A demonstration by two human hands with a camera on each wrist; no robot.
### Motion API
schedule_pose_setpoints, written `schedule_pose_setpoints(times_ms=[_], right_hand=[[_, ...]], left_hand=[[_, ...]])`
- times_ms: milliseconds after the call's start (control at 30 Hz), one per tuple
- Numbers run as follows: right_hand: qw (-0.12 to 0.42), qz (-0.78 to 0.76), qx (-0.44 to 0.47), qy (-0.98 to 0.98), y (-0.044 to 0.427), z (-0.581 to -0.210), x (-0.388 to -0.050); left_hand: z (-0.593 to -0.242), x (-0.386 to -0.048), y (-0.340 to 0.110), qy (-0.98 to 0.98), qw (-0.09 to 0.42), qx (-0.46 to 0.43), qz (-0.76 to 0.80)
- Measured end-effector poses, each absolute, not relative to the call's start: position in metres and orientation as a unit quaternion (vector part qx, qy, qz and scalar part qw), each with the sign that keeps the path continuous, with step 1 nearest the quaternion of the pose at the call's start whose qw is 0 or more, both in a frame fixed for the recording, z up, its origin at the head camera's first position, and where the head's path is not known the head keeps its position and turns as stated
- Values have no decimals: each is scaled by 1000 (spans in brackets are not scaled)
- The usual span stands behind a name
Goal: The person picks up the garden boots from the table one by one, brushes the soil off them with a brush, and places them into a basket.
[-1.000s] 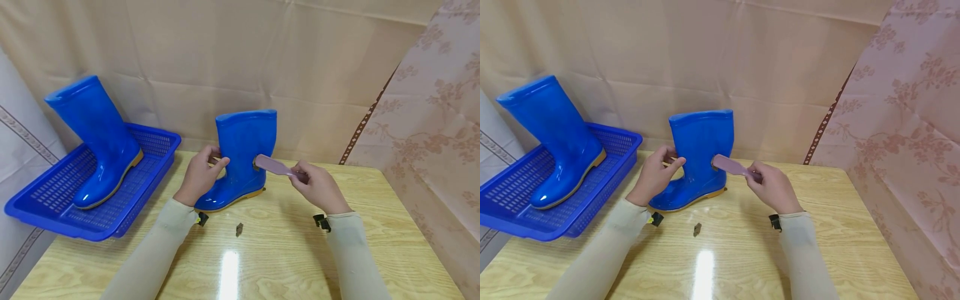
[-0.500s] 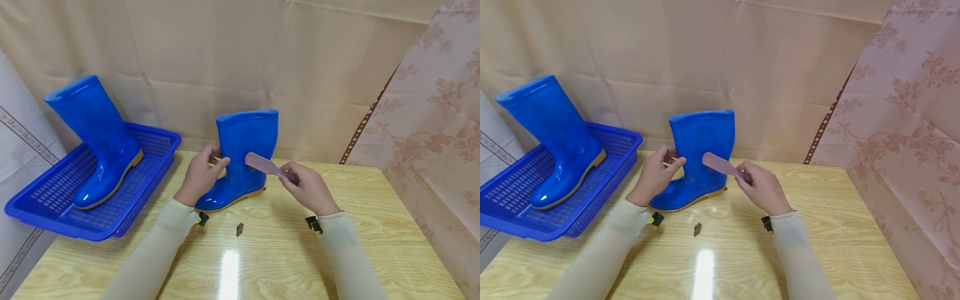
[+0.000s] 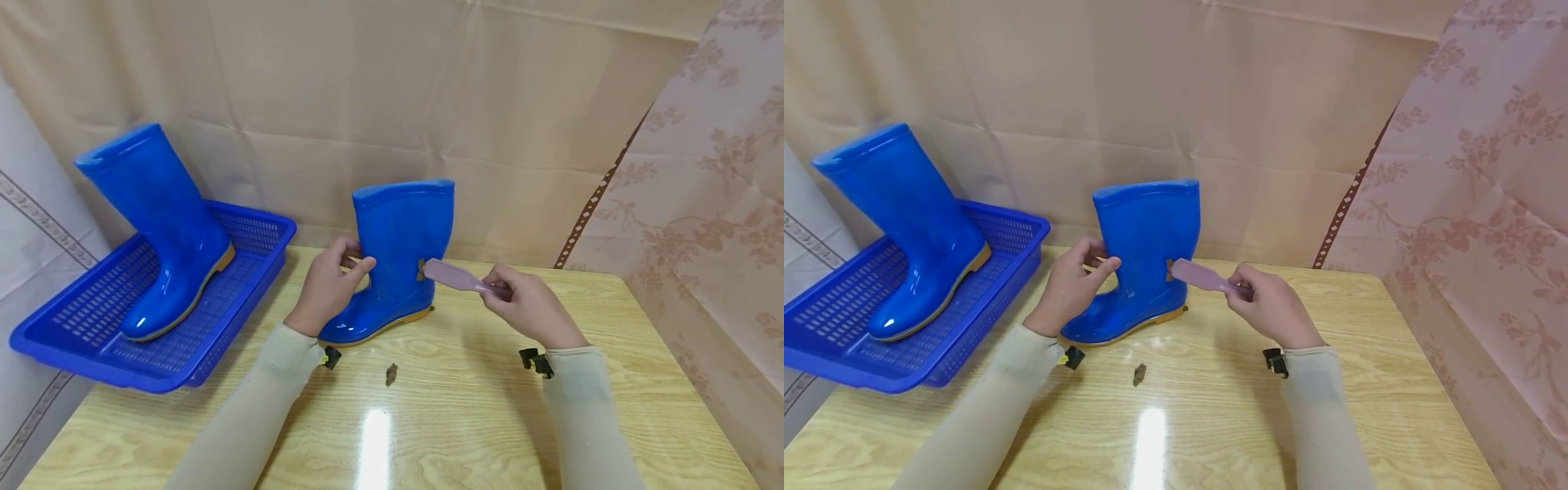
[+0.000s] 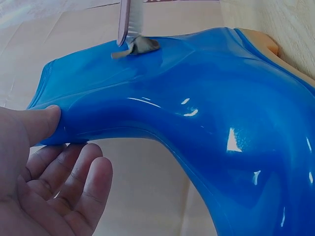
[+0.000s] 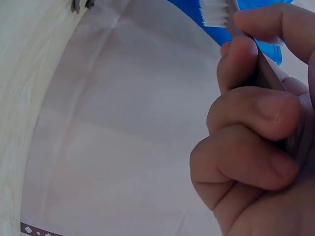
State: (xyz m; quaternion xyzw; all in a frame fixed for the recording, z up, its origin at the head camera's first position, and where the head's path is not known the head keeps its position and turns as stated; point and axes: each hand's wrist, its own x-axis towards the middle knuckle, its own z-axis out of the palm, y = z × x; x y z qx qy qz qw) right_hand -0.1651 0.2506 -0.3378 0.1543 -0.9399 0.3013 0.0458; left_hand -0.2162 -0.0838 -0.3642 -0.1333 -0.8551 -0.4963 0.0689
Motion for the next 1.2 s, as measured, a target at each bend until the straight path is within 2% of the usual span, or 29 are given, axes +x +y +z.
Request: schedule_pose_setpoints(times_ms=[367,833,1000,1200], right_hand=[[50,300,146,-942,252,-334,-164],[10,290,151,-945,256,-335,-163],[26,286,137,-948,256,-334,-164],[76,285,142,-945,250,-340,-164]], left_hand=[[-365,-217,-85,-853,79,-137,-498],[-365,-217,-84,-851,78,-140,-500],[-366,-217,-84,-851,79,-140,-500],[-366,-218,-83,-850,81,-141,-501]])
